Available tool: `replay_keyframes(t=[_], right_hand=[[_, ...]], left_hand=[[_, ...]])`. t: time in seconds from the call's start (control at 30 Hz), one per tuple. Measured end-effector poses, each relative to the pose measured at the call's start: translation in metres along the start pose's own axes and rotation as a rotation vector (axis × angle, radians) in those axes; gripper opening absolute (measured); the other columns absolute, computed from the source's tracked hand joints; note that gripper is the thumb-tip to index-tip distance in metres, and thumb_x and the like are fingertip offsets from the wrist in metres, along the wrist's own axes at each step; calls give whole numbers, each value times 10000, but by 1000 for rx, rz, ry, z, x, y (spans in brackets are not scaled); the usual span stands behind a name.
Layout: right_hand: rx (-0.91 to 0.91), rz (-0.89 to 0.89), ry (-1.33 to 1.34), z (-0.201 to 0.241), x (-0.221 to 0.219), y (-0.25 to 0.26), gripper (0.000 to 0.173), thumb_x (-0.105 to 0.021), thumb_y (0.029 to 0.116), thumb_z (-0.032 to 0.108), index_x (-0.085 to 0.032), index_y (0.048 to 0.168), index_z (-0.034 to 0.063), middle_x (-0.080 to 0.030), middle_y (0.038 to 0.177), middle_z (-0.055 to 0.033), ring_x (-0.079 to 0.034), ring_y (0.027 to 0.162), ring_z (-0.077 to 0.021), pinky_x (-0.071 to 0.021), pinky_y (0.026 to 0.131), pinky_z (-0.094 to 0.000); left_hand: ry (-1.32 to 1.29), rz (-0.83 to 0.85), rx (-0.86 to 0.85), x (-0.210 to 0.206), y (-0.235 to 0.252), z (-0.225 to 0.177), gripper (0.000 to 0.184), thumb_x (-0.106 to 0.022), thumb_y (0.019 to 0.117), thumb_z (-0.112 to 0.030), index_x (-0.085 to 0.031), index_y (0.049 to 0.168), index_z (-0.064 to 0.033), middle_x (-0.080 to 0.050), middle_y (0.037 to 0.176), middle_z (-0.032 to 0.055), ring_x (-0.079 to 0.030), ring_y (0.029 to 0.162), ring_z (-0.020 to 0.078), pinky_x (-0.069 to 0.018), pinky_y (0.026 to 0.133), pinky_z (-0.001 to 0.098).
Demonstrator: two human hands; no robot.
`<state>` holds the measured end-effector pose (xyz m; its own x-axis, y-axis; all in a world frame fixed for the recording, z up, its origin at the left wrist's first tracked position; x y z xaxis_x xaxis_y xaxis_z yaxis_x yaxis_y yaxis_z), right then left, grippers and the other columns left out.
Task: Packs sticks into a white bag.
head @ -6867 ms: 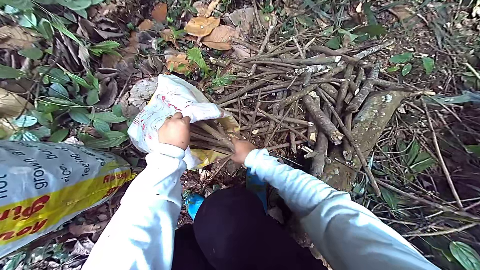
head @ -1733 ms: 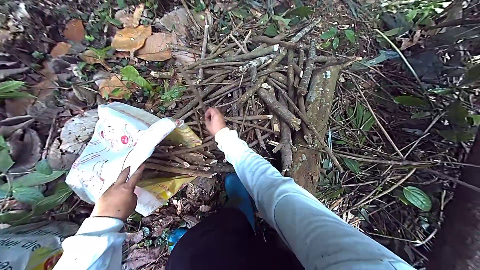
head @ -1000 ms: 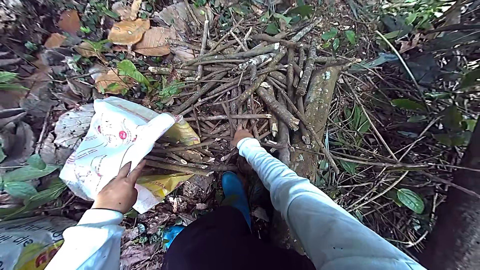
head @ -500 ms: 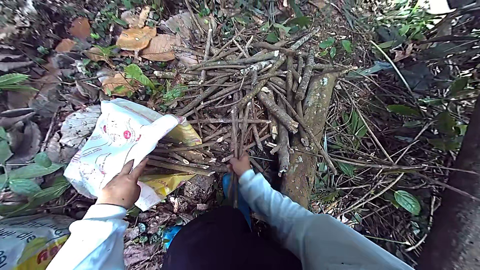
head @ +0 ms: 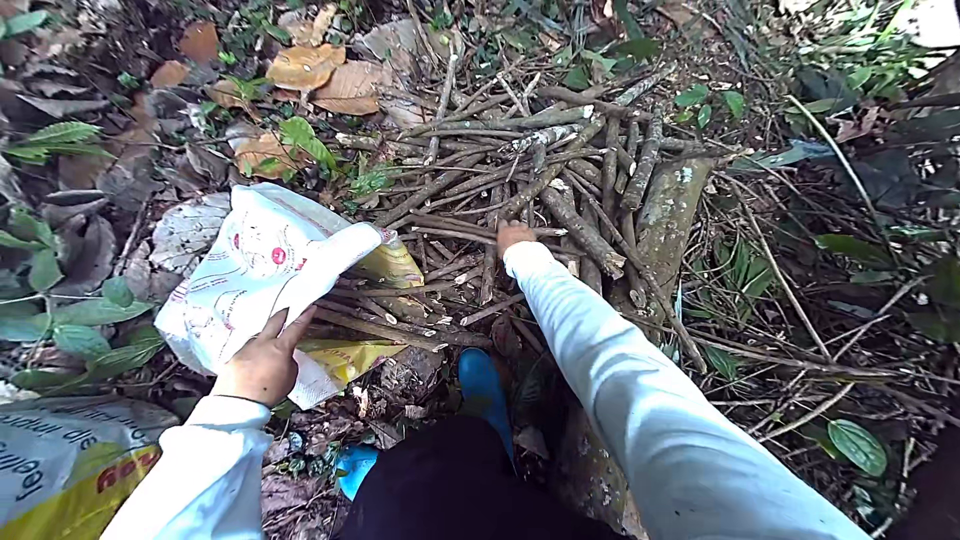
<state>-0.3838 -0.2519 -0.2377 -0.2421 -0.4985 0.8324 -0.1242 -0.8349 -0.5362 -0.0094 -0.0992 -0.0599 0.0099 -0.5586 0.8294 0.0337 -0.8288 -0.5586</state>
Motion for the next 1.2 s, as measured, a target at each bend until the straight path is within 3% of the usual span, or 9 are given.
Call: replay_keyframes(t=[0.07,0.17,0.27,0.4,0.63,0.77,0.93,1.03,1.2], right_hand=[[7,-45,-79,-20,-28,19,731,-676,953,123,-337,1592,17,-395,1573,-316,-346,1476,-507,-265,1155,-729],[-23,-26,-242,-17,-38,19,556,-539,1026,84,-392,1557,3,-446,1548,-275,-389,1464,-453,-282,1164,-673],[-54,109,-242,-14,-45,4,594,-606,999,110,-393,1529,-56,-444,1519,-331,-482,1366,-527,-441,1039,-692],[-26,204,-214,-11,-49,-28,937,-788,863,209,-248,1608,35,-627,1327,-299,-628,1198,-507,-495,965,-697],[49,246,-90,-35,26,-101,596,-720,933,205,-497,1458,33,-630,1327,-284,-598,1256,-477,-455,1010,-697],[148,174,-4,-56,74,-151,567,-757,913,262,-565,1397,38,-668,1223,-290,-623,1188,-486,-450,986,-712],[357,269,151,-62,116,-219,577,-771,831,59,-560,1366,3,-660,1131,-289,-637,1064,-463,-473,917,-681],[421,387,188,-65,98,-259,692,-758,801,-6,-494,1441,6,-651,1172,-295,-645,1066,-456,-492,916,-663],[410,535,238,-58,11,-274,647,-766,819,41,-506,1409,-5,-658,1174,-288,-649,1090,-452,-496,940,-661]], left_hand=[[-8,13,1,0,1,-1,725,-587,952,76,-416,1600,-200,-353,1635,248,-601,1206,563,-510,911,700],[14,58,24,0,4,-4,746,-629,958,27,-383,1616,-227,-329,1649,235,-594,1227,548,-516,928,683],[23,98,36,0,5,-7,766,-632,960,32,-361,1625,-235,-305,1660,239,-567,1262,555,-503,955,683],[41,122,76,7,5,-11,796,-573,957,77,-324,1638,-252,-293,1676,201,-563,1294,515,-501,982,664],[-32,47,123,15,-2,-5,821,-598,925,100,-330,1636,-211,-312,1674,181,-582,1262,530,-491,963,704],[-52,30,124,15,-2,-1,830,-609,910,102,-348,1629,-219,-319,1677,149,-607,1232,510,-506,934,702],[-81,-22,104,13,-2,5,874,-642,868,127,-353,1626,-200,-332,1667,165,-619,1200,518,-512,920,703],[-106,-72,94,12,-3,11,875,-657,854,126,-368,1618,-186,-352,1654,174,-626,1195,513,-517,911,704],[-134,-107,68,8,-3,14,906,-692,814,139,-375,1611,-156,-349,1652,186,-614,1211,516,-513,926,710]])
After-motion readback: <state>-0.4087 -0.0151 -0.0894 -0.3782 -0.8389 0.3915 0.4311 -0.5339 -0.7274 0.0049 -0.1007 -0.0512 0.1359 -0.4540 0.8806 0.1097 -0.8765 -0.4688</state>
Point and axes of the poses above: each hand's wrist, its own y-axis towards the middle knuckle, its own x-axis out of the back of the hand, z = x × y, the point moved 1 cm from there along y, towards the middle knuckle
